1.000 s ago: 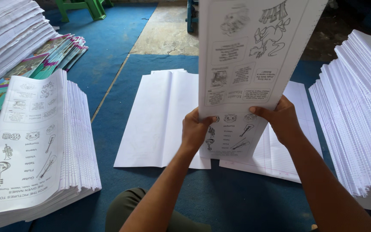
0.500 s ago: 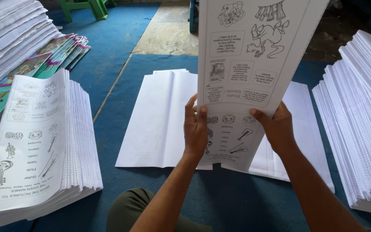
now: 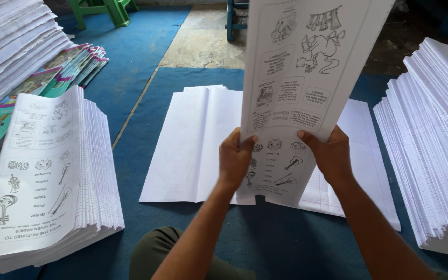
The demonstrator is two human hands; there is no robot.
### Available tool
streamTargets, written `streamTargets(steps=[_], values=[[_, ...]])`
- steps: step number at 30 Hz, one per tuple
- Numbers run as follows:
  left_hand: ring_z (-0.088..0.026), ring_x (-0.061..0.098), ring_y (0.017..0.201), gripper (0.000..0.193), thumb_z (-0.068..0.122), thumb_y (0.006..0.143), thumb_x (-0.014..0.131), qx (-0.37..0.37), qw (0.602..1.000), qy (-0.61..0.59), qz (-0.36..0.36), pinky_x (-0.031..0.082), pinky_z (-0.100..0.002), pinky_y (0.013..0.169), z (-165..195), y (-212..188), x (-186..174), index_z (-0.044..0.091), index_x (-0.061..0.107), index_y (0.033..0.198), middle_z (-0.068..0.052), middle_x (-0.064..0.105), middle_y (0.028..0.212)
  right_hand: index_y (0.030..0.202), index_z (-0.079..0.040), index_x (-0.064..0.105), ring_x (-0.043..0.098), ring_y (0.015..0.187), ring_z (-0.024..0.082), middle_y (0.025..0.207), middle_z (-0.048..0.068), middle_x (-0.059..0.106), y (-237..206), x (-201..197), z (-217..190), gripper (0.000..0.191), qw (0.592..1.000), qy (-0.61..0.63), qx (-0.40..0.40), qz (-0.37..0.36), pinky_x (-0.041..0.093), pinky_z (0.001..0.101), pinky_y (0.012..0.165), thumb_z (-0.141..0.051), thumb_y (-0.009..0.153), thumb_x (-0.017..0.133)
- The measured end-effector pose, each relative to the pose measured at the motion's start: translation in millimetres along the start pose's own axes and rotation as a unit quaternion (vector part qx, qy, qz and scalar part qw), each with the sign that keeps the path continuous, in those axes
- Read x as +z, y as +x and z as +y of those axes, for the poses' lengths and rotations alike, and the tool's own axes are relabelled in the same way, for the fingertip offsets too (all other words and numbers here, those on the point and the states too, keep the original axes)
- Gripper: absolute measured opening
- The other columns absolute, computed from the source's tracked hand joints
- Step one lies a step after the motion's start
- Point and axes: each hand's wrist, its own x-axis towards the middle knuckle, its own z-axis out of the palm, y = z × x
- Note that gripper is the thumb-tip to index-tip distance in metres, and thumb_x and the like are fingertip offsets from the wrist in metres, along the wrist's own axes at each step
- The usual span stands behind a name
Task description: The person sits on a blue floor mat and assembles notebooks by hand. They repeatedly pick up a printed cover sheet, place it on a stack of lined paper, fold the combined set in half, and then move the finished unit to a growing pile on the left.
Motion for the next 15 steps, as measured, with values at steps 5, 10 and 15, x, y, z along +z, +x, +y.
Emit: streamTargets(steps=[5,10,15], values=[[-0.014,0.069,0.070,0.020,0.017,0.100,0.056,-0.005,0.996,0.015,0.088,0.056,-0.031,0.066,13,-10,19,0.005,0.067,0.111,-0.008,0.073,0.082,0.130,0.000,0.051,0.071,0.107,0.025,0.118,0.021,0.070,-9,11,-2,0.038,0.992,-0.003,-0.126,0.002,0.059,0.0387,0.090,-0.012,0.096,0.063],[-0.016,0.069,0.071,0.021,0.017,0.102,0.053,0.031,0.995,-0.019,0.096,0.057,-0.032,0.069,20,-11,21,0.002,0.066,0.108,-0.011,0.072,0.083,0.132,0.002,0.047,0.070,0.110,0.026,0.120,0.021,0.068,-15,9,-2,0.036,0.981,-0.009,-0.196,0.001,0.059,0.0389,0.092,-0.011,0.101,0.060],[-0.013,0.068,0.083,0.019,0.021,0.101,0.050,-0.043,0.994,-0.085,0.055,0.057,-0.032,0.074,10,-8,6,0.007,0.052,0.114,-0.009,0.068,0.093,0.127,0.000,0.051,0.072,0.102,0.028,0.113,0.021,0.069,-10,6,-2,0.040,0.997,0.003,-0.082,-0.007,0.061,0.0398,0.086,-0.009,0.091,0.065]])
